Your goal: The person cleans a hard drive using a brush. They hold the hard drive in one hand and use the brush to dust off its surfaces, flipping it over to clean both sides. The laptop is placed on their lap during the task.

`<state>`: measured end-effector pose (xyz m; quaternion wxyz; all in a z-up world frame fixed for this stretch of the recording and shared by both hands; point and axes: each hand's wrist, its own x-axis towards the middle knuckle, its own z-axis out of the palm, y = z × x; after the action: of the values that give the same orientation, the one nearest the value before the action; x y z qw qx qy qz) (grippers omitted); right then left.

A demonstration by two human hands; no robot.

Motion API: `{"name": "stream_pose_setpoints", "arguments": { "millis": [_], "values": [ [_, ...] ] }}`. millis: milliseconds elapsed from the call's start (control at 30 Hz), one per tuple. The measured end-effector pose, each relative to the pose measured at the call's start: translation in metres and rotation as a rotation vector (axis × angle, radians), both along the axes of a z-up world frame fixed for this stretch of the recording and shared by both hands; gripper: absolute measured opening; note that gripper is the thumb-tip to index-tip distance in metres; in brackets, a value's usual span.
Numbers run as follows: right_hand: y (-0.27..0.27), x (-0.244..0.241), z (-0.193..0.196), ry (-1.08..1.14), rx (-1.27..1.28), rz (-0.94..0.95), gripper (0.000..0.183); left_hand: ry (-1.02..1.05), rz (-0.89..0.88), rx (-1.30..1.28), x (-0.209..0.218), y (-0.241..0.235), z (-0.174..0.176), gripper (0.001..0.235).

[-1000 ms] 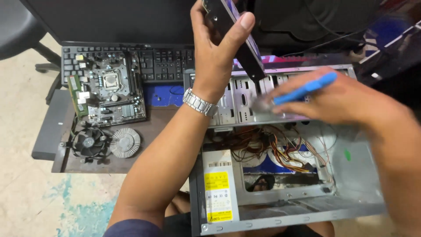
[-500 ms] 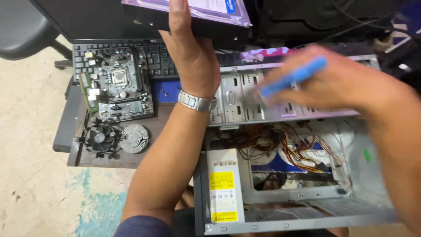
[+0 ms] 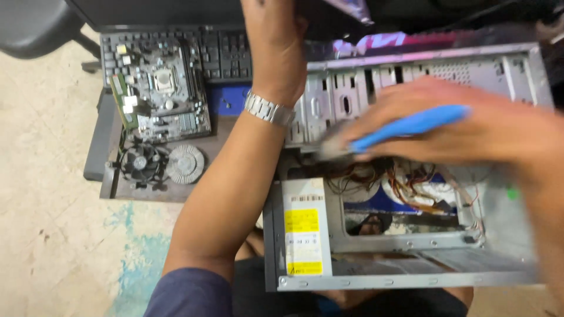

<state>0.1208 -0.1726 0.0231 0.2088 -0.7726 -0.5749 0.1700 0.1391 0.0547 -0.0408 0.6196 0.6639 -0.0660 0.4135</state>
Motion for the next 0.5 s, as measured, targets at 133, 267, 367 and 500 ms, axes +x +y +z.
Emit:
{"name": "stream_pose_setpoints", "arguments": {
  "millis": [133,267,367,500],
  "values": [
    [-0.1,0.005,-0.026,-0.097,-0.191,-0.432,0.04,0.077,-0.185,-0.193,-0.002,-0.016,0.005,0.038],
    [-0.137,0.014,-0.045,-0.15,-0.082,-0.31,0.052,0.041,-0.281,0.046,-0.03,-0.041,0.031,0.03],
    [-0.161,-0.005,-0.069,-0.176,-0.052,-0.475,0.035,0.08,0.238,0.595,-0.037,-0.054,0.023,0.098],
    [-0.309,0.11,-0.22,-0.034,0.129,-0.688,0.048,-0.034,0.043,0.764,-0.042,-0.063,0.01,0.138]
  ]
}}
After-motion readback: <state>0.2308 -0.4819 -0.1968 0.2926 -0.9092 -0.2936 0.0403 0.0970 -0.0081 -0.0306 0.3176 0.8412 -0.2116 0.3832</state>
